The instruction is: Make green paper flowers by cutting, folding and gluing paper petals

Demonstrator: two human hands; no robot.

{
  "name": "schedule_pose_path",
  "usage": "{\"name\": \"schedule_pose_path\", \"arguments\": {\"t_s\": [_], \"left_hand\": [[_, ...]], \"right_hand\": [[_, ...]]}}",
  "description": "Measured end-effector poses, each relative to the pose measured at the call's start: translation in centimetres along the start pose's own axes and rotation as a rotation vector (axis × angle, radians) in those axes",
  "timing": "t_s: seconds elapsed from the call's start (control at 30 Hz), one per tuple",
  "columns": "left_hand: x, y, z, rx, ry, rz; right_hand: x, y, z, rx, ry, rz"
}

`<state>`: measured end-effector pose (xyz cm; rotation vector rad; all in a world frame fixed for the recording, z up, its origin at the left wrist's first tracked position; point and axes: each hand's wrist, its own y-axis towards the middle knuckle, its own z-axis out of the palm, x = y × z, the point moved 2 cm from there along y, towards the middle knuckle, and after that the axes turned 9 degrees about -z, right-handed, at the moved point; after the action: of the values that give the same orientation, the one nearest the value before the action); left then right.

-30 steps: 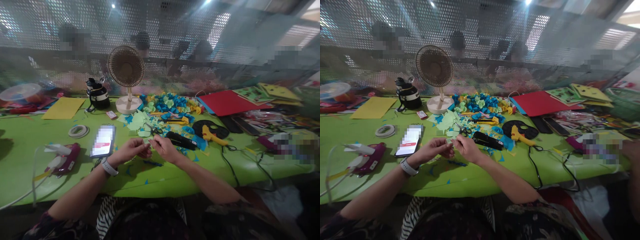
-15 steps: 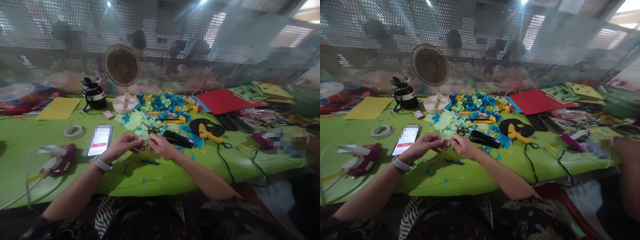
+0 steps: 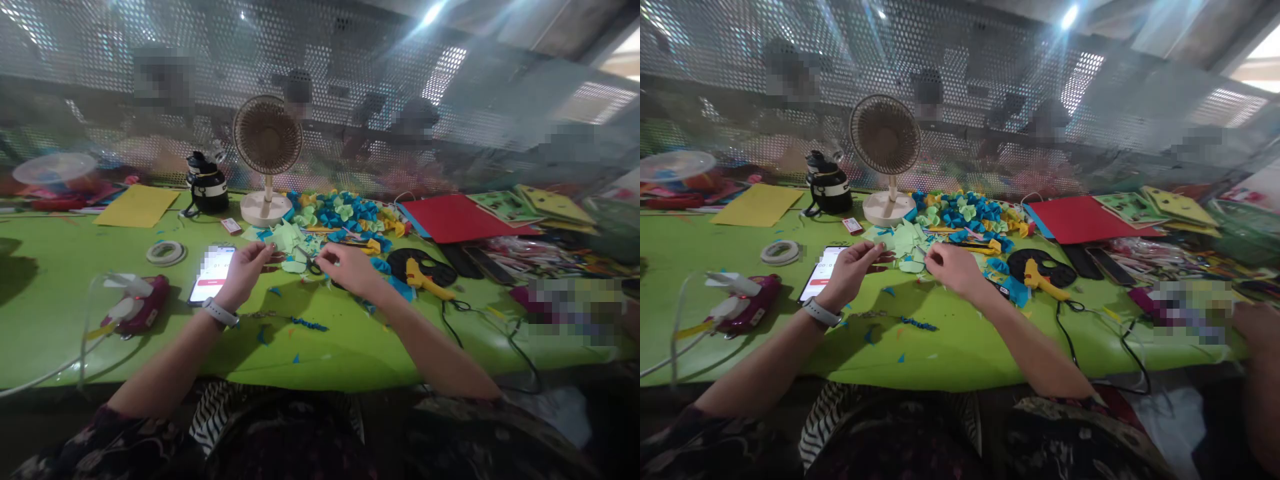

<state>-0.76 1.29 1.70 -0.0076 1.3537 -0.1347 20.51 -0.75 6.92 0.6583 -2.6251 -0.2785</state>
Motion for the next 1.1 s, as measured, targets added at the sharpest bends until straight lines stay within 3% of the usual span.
{"name": "schedule_pose_path", "arguments": {"t_s": [0.07, 0.17, 0.3, 0.47, 0.7, 1.0, 1.1], "left_hand": [[0.2, 0.1, 0.0, -0.002, -0.024, 0.027], [0.4, 0.2, 0.0, 0.01, -0.035, 0.056], [0.1, 0.4, -0.2, 0.012, -0.069, 0.081], [-0.6, 0.3, -0.3, -0.047, -0.133, 0.125], [-0.6, 0.2, -0.1, -0.02, -0.122, 0.123], [-0.3, 0.1, -0.1, 0.017, -0.102, 0.072], [-0.1, 0.2, -0.1, 0.008, -0.108, 0.055]], "right_hand": [[0.0, 1.9, -0.4, 0.181, -0.208, -0.004], [-0.5, 4.9, 0.8, 0.544, -0.461, 0.066], [-1.7, 7.9, 3.4, 0.724, -0.499, 0.148], [-3.6, 9.0, 5.1, 0.854, -0.447, 0.224], [-4.4, 8.9, 4.9, 0.852, -0.351, 0.251], [-4.7, 8.1, 1.9, 0.671, -0.286, 0.269], [-4.4, 7.4, 0.3, 0.549, -0.343, 0.273]]}}
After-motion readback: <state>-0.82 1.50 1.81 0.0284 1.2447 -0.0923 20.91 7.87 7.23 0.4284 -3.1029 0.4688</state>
